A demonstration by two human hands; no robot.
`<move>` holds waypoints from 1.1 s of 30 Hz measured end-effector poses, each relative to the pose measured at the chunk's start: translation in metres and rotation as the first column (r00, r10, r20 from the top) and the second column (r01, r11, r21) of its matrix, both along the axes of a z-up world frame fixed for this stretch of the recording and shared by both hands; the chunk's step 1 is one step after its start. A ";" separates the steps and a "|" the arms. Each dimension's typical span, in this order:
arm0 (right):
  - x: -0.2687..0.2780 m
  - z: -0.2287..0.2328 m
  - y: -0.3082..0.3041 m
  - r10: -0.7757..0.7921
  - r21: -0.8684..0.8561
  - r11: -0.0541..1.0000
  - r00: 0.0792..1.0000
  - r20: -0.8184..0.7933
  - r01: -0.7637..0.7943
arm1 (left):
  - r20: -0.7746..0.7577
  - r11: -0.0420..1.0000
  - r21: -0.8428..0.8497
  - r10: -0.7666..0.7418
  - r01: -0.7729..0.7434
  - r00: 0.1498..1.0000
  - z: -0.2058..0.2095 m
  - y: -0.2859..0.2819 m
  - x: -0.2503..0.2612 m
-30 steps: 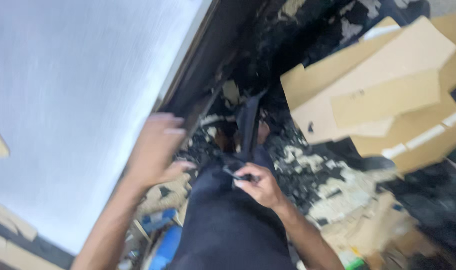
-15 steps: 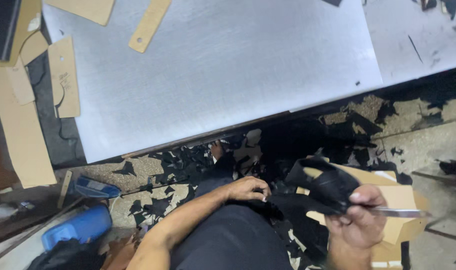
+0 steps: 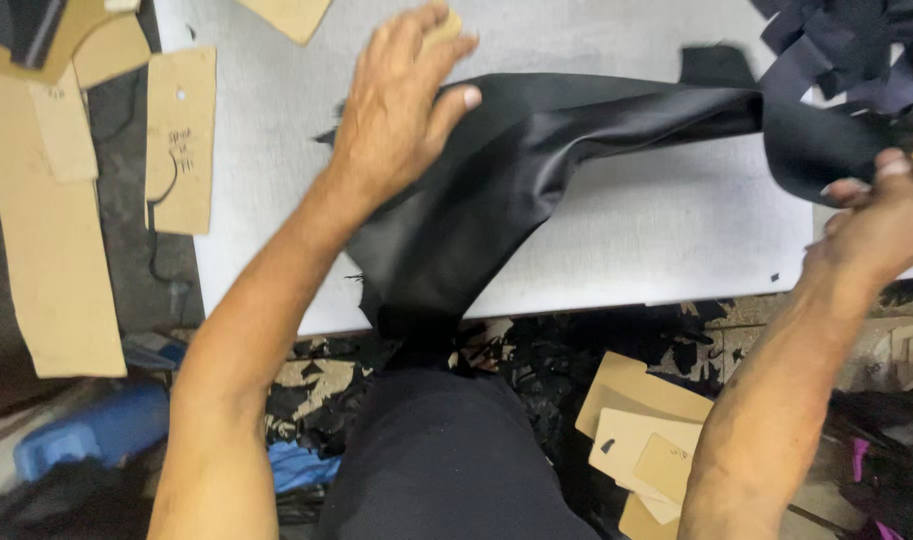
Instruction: The person uses a cardboard template and a rotary cutter to cut shapes from a large piece of black leather on a worktable. They repeatedly position the template, cut along its edges, and remove the cut pieces, accumulating a pile of leather offcuts.
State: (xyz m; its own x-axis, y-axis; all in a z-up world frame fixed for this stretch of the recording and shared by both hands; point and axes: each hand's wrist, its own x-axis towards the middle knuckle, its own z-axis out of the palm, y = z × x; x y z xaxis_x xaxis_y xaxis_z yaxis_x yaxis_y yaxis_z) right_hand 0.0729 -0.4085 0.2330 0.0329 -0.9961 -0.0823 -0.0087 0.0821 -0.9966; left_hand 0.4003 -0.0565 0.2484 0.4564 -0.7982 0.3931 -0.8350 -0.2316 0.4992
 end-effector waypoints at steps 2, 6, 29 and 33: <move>-0.012 -0.043 0.015 -0.031 -0.016 0.999 0.970 -0.242 0.028 | -0.150 0.994 0.083 -0.056 0.069 0.987 -0.030 0.009 -0.006; -0.059 -0.104 0.020 0.102 -0.114 0.981 0.918 -0.382 -0.156 | 0.004 0.923 0.385 -0.027 0.024 1.000 -0.076 0.057 -0.061; -0.012 -0.137 -0.054 0.307 -0.284 0.594 0.539 -0.784 -0.752 | -0.700 0.756 0.458 0.631 -0.469 0.334 -0.067 0.154 -0.135; -0.046 -0.105 0.008 0.879 0.258 0.143 0.002 -0.477 -0.955 | -0.317 0.448 0.599 0.894 -0.664 0.318 0.001 0.278 -0.196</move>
State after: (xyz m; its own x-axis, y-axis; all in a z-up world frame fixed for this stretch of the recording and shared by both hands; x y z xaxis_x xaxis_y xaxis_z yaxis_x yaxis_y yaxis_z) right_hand 0.0271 -0.4008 0.1281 0.9275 -0.1506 -0.3422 -0.3725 -0.4491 -0.8121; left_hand 0.2045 0.2214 0.2490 0.9410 0.0578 -0.3334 0.2263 -0.8401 0.4930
